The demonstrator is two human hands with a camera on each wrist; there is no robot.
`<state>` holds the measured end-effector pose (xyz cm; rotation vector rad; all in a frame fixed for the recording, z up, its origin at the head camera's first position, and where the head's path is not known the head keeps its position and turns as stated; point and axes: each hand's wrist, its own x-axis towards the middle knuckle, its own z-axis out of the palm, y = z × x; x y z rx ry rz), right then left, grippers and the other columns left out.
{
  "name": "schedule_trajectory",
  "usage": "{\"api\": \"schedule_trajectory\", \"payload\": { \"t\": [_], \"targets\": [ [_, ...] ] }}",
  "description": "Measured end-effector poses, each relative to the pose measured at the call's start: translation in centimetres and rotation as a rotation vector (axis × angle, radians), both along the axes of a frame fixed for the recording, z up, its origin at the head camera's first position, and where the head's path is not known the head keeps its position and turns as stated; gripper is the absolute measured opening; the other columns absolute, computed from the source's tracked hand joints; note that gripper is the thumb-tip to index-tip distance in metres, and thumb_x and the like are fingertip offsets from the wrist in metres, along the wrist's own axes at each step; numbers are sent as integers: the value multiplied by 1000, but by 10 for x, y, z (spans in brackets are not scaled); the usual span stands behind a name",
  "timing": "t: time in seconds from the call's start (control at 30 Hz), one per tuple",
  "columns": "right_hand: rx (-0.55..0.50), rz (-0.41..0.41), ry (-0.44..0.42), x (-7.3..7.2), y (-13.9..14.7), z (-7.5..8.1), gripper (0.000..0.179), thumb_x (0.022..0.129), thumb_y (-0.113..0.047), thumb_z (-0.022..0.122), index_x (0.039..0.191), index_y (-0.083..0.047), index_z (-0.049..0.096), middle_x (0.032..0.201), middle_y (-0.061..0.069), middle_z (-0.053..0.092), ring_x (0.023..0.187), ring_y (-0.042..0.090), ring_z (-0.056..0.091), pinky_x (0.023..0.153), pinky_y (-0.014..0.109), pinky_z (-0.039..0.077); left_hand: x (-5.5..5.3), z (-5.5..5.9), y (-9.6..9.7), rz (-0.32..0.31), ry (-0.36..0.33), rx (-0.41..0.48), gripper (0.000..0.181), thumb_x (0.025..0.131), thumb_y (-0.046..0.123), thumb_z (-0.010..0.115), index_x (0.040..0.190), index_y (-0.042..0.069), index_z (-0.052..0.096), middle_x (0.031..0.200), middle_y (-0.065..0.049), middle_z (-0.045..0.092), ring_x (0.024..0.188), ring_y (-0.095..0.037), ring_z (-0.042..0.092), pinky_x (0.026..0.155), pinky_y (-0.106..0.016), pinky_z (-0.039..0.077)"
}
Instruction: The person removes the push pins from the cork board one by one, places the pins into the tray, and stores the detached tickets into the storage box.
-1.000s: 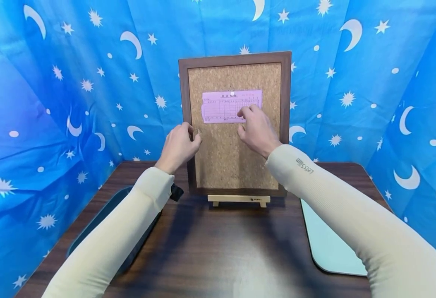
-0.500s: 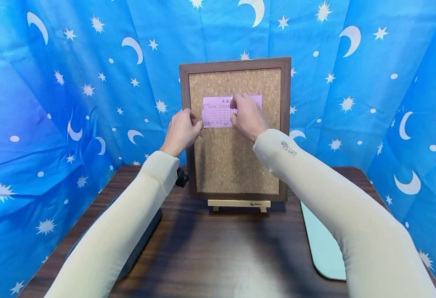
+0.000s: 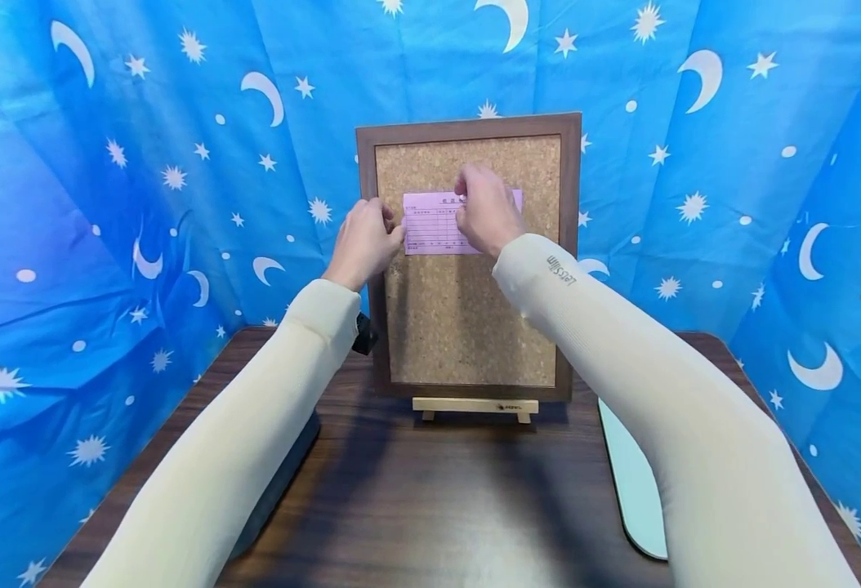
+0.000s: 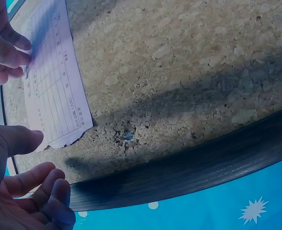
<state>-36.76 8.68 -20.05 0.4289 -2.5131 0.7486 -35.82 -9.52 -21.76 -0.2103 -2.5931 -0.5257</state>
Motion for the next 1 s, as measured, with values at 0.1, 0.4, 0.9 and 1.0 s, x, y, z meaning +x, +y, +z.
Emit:
{"api": "schedule_trajectory", "payload": {
  "t": [0.1, 0.4, 0.9, 1.0],
  "targets": [
    [-1, -13, 9, -2, 0, 0, 20, 82, 2, 59, 100, -5, 54, 97, 8, 55, 91, 23, 52, 83, 37, 41, -3, 0, 3, 12, 2, -8, 24, 94, 26, 56, 92, 3, 59, 95, -11, 53, 88, -26, 51, 78, -37, 41],
    [6, -43, -26, -7, -7, 2, 17, 83, 1, 60, 99, -3, 55, 99, 8, 51, 92, 24, 49, 82, 37, 39, -8, 0, 7, 26, -21, -25, 22, 95, 23, 55, 94, 4, 66, 97, -9, 56, 94, -25, 53, 82, -38, 42],
    [38, -73, -42, -14, -10, 8, 10, 82, 0, 61, 92, -2, 61, 98, 10, 56, 92, 26, 52, 83, 38, 41, -16, 1, 15, 36, -64, -49, 26, 96, 22, 52, 79, 7, 65, 99, -8, 56, 92, -22, 51, 80, -37, 41],
    [49, -80, -46, -15, -10, 10, 9, 81, 0, 61, 90, -2, 62, 96, 10, 59, 90, 26, 54, 82, 38, 42, -18, 1, 15, 28, -55, -52, 26, 96, 21, 52, 76, 6, 63, 98, -8, 57, 92, -23, 51, 81, -37, 40]
  ]
}}
